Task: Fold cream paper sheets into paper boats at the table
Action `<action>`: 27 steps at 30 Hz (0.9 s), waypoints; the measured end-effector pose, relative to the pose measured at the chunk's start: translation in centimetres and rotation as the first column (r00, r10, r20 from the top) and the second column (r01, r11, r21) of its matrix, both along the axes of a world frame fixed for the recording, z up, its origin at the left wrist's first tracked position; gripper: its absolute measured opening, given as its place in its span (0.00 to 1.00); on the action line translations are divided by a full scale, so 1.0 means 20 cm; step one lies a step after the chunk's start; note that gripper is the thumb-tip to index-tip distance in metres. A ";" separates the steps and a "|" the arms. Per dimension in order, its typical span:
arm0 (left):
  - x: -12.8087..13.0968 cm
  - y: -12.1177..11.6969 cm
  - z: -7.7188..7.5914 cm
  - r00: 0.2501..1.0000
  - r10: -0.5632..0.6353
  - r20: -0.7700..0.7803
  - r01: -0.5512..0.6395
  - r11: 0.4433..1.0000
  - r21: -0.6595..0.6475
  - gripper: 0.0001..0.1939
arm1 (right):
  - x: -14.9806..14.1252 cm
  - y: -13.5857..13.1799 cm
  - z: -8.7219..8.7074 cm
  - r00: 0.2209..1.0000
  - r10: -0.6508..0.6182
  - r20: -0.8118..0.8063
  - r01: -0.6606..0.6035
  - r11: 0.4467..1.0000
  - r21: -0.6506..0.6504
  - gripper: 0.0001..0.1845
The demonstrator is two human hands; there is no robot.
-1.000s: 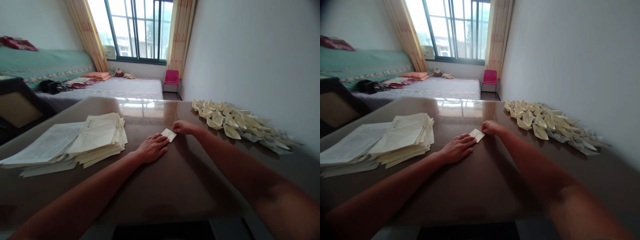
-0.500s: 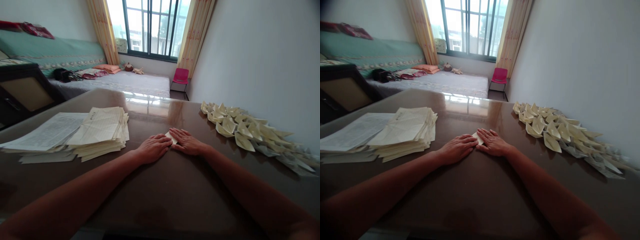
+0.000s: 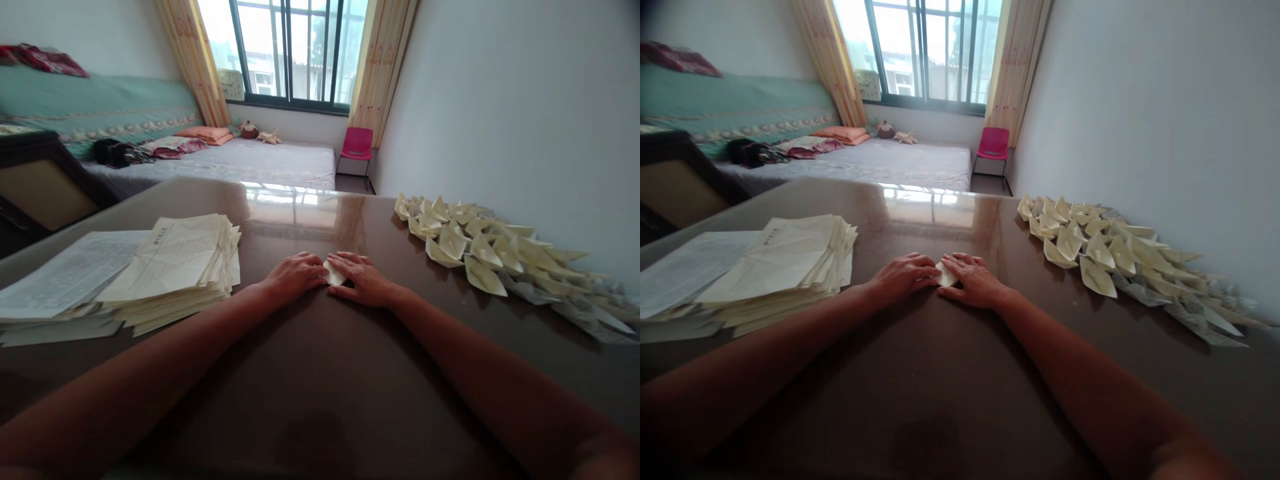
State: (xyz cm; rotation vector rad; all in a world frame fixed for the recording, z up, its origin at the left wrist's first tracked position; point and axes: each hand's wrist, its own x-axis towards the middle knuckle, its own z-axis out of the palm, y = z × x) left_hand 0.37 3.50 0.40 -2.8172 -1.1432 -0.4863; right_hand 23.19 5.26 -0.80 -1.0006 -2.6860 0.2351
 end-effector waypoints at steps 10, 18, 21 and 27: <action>0.00 -0.02 -0.01 0.994 -0.045 -0.095 0.061 0.984 0.169 0.11 | 0.03 0.00 0.03 0.984 0.082 -0.159 -0.061 0.990 0.130 0.23; -0.04 -0.09 0.02 0.998 -0.053 0.022 0.053 0.998 -0.027 0.11 | 0.08 -0.01 0.06 0.951 0.194 -0.239 -0.208 0.977 -0.034 0.09; -0.04 -0.09 0.02 0.989 0.046 0.143 -0.023 0.987 -0.160 0.09 | 0.08 0.01 0.05 0.956 0.102 -0.276 -0.135 0.986 -0.102 0.10; -0.02 -0.07 0.02 0.956 0.253 0.147 -0.200 0.932 -0.304 0.10 | 0.05 0.02 0.03 0.955 -0.041 -0.294 -0.031 0.972 -0.235 0.14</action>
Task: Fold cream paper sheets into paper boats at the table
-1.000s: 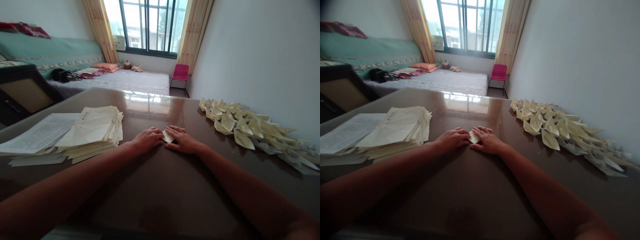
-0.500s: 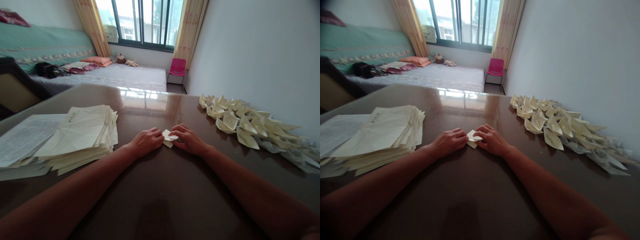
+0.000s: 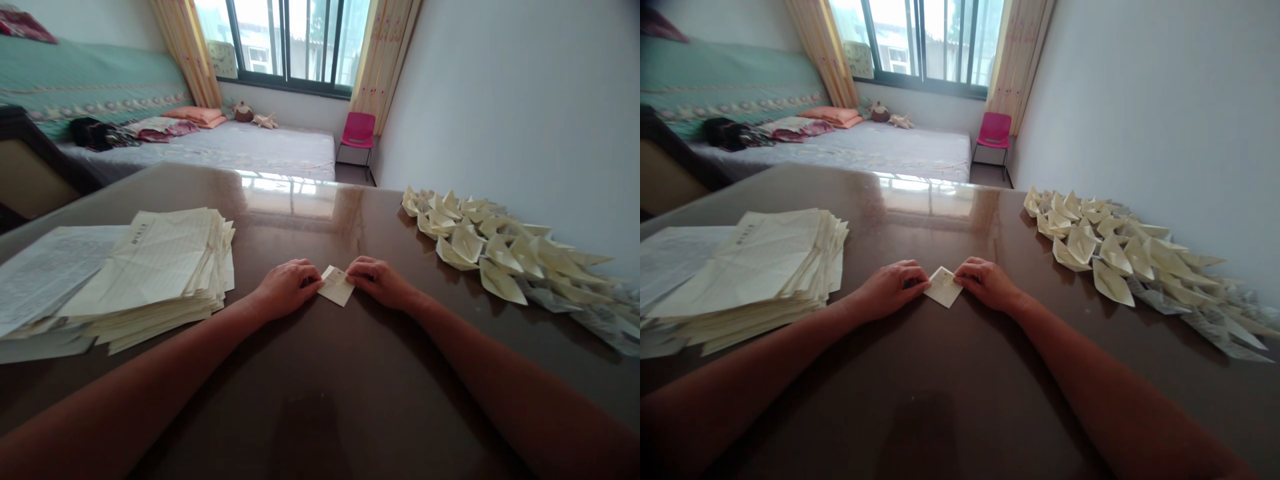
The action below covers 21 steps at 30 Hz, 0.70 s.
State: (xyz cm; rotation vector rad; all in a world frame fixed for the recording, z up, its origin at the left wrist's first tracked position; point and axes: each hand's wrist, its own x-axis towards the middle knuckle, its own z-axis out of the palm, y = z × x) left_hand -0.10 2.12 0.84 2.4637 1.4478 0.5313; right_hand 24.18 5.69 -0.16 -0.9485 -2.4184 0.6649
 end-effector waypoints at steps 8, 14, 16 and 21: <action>0.06 -0.01 -0.02 0.967 0.113 -0.230 -0.092 0.990 0.103 0.17 | -0.09 -0.04 -0.01 0.973 -0.229 0.044 0.229 0.973 0.000 0.07; 0.06 -0.01 -0.02 0.943 0.149 -0.296 -0.093 0.977 0.194 0.16 | -0.11 -0.03 0.00 0.956 -0.271 0.113 0.274 0.961 -0.016 0.04; 0.06 -0.01 -0.03 0.934 0.160 -0.319 -0.095 0.973 0.212 0.15 | -0.11 -0.03 0.00 0.953 -0.276 0.123 0.278 0.961 0.002 0.03; 0.06 -0.03 -0.02 0.944 0.156 -0.291 -0.064 0.951 0.302 0.12 | -0.12 -0.03 0.01 0.954 -0.267 0.135 0.262 0.964 0.052 0.03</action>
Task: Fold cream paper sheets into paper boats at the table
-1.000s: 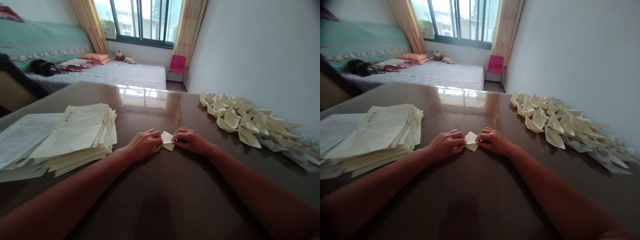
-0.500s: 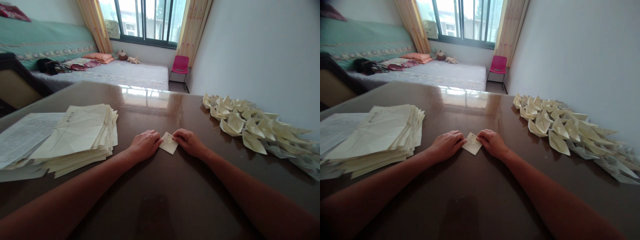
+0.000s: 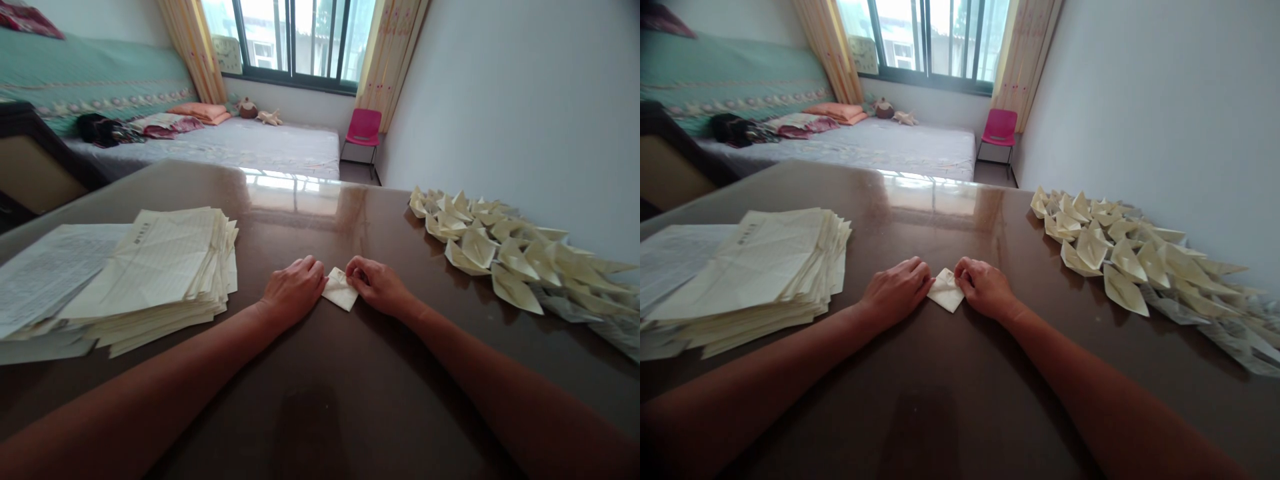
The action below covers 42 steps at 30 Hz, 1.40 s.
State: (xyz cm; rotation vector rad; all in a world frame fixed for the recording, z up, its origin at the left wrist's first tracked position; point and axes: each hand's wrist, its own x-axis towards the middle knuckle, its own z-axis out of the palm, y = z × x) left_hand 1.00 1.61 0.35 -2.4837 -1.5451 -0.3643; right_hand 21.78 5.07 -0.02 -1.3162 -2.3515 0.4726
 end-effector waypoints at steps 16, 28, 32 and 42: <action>0.01 -0.05 0.01 0.952 -0.301 -0.045 0.303 0.952 0.033 0.13 | 0.03 -0.14 0.12 0.838 0.109 0.535 -0.302 0.909 0.288 0.15; -0.01 -0.05 0.05 0.959 -0.275 -0.066 0.278 0.960 0.030 0.17 | 0.00 -0.28 0.15 0.706 -0.027 0.707 -0.207 0.948 0.243 0.18; -0.01 -0.05 0.06 0.959 -0.278 -0.060 0.280 0.960 0.025 0.17 | -0.02 -0.29 0.16 0.700 -0.043 0.713 -0.186 0.953 0.240 0.16; -0.03 0.00 -0.01 0.922 -0.371 0.110 0.373 0.928 0.009 0.13 | 0.05 -0.10 0.07 0.931 -0.087 0.355 0.025 0.984 0.174 0.13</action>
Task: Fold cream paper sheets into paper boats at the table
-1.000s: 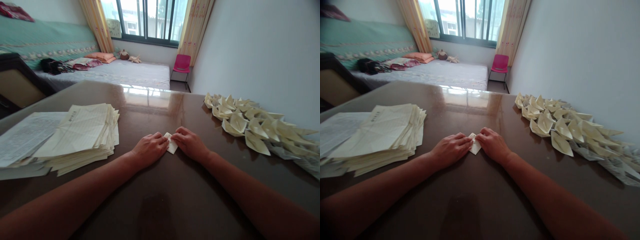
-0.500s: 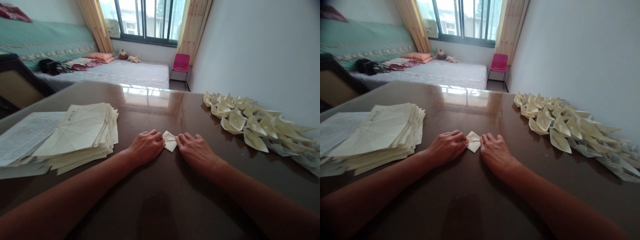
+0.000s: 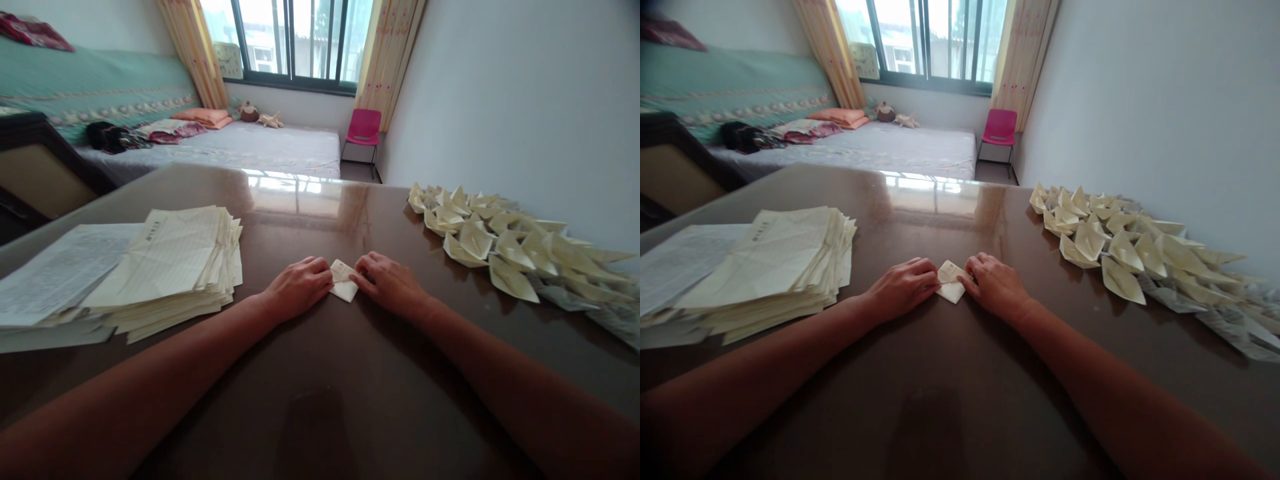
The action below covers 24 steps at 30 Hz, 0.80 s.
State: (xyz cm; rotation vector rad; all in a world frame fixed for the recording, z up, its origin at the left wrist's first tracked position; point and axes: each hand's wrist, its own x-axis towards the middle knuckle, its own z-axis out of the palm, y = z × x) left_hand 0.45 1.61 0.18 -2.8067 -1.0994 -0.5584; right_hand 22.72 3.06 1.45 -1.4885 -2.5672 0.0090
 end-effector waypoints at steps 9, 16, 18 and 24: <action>0.00 0.00 -0.01 0.986 -0.067 0.154 0.084 0.991 -0.108 0.10 | 0.05 0.08 -0.03 0.895 -0.083 -0.439 -0.080 0.937 -0.341 0.09; 0.02 -0.02 -0.01 0.955 0.152 0.253 -0.159 0.987 0.006 0.08 | -0.03 0.00 0.00 0.666 -0.029 -0.745 -0.193 0.959 -0.209 0.07; 0.03 -0.03 0.00 0.948 0.154 0.279 -0.190 0.976 0.109 0.12 | -0.05 -0.04 0.02 0.689 0.092 -0.719 -0.190 0.980 -0.056 0.04; 0.01 -0.04 0.03 0.957 0.044 0.285 -0.089 0.985 0.146 0.08 | -0.05 -0.09 0.02 0.818 0.370 -0.441 -0.260 0.921 0.291 0.10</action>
